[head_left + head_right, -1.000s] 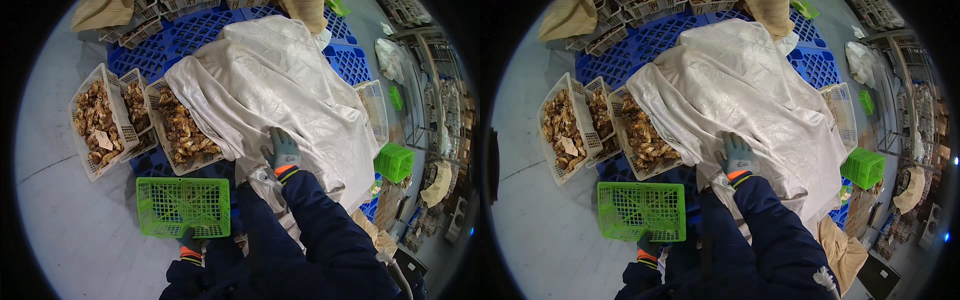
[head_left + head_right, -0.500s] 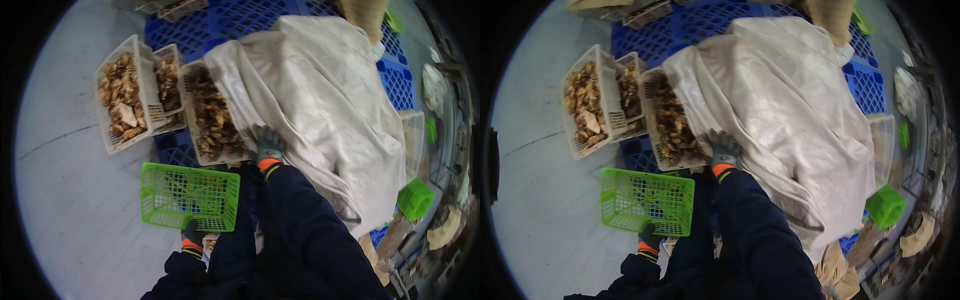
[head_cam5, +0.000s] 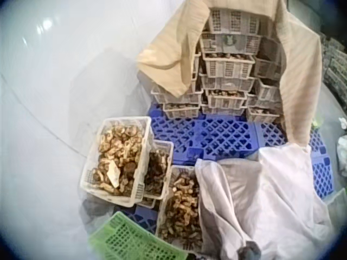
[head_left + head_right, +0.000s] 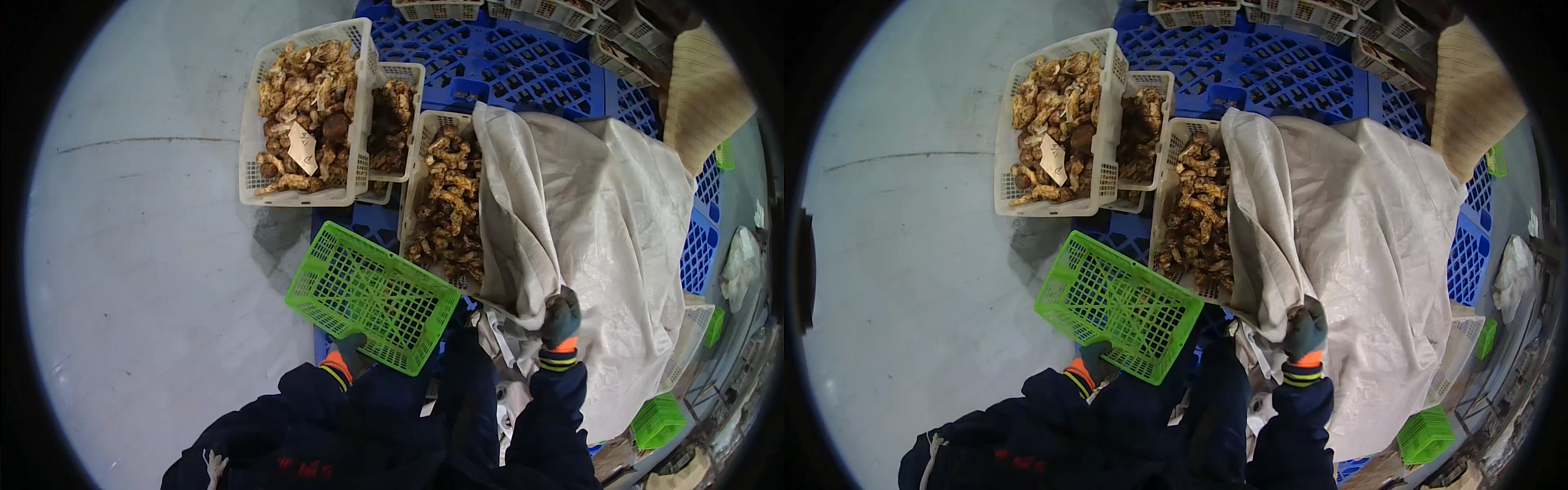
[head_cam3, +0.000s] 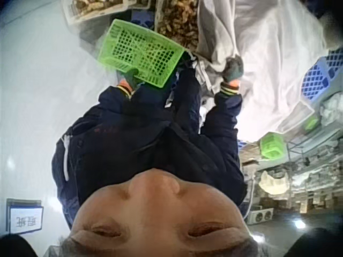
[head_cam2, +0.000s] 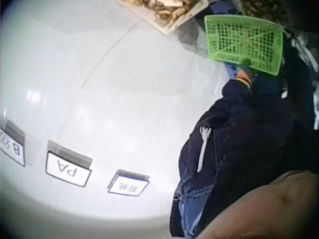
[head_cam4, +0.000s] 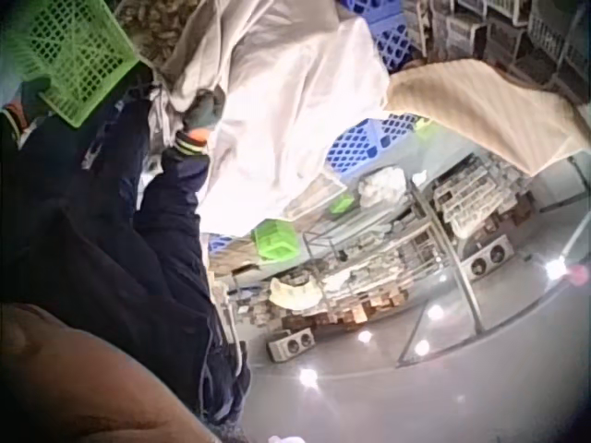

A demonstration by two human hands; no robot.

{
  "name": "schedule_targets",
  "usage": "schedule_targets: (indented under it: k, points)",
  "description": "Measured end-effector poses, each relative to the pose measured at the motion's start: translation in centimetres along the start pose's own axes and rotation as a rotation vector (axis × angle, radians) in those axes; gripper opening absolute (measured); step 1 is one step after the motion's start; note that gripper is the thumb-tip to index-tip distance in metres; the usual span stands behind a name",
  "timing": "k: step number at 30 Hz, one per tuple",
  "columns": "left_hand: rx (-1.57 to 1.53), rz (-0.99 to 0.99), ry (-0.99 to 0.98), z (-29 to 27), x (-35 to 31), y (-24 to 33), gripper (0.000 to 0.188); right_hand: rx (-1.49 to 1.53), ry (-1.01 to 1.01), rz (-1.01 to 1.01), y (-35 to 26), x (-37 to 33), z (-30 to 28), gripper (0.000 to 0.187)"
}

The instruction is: The person sorts pieces of ginger from large white crates into a smaller green basket by hand, then covers the crates with a white cloth.

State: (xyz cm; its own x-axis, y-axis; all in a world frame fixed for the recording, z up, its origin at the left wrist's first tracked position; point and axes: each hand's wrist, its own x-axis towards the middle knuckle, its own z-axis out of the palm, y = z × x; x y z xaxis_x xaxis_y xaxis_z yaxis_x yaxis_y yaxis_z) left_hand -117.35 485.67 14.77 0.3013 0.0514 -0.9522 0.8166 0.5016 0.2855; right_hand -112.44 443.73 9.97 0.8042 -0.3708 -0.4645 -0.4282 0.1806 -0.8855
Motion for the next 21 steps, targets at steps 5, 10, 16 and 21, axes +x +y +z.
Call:
schedule_targets:
  k: [5, 10, 16, 21]
  points:
    - [-0.093, -0.187, -0.107, -1.6, 2.1, -0.6, 0.053, -0.571, -0.261, 0.076, -8.4, -0.5, 0.4, 0.060]
    - [-0.049, -0.144, 0.001, -4.4, 1.4, -0.1, 0.038, -0.361, -0.431, 0.315, -15.0, -2.8, 1.5, 0.030]
    - [1.396, 0.461, -0.271, 1.4, -0.2, 2.2, 0.051, -0.396, 0.051, 0.132, -20.9, -9.0, -11.6, 0.028]
    - [1.422, 0.478, -0.251, -1.0, 1.9, 0.3, 0.052, -0.616, 0.410, 0.308, -15.9, -13.4, -19.4, 0.031]
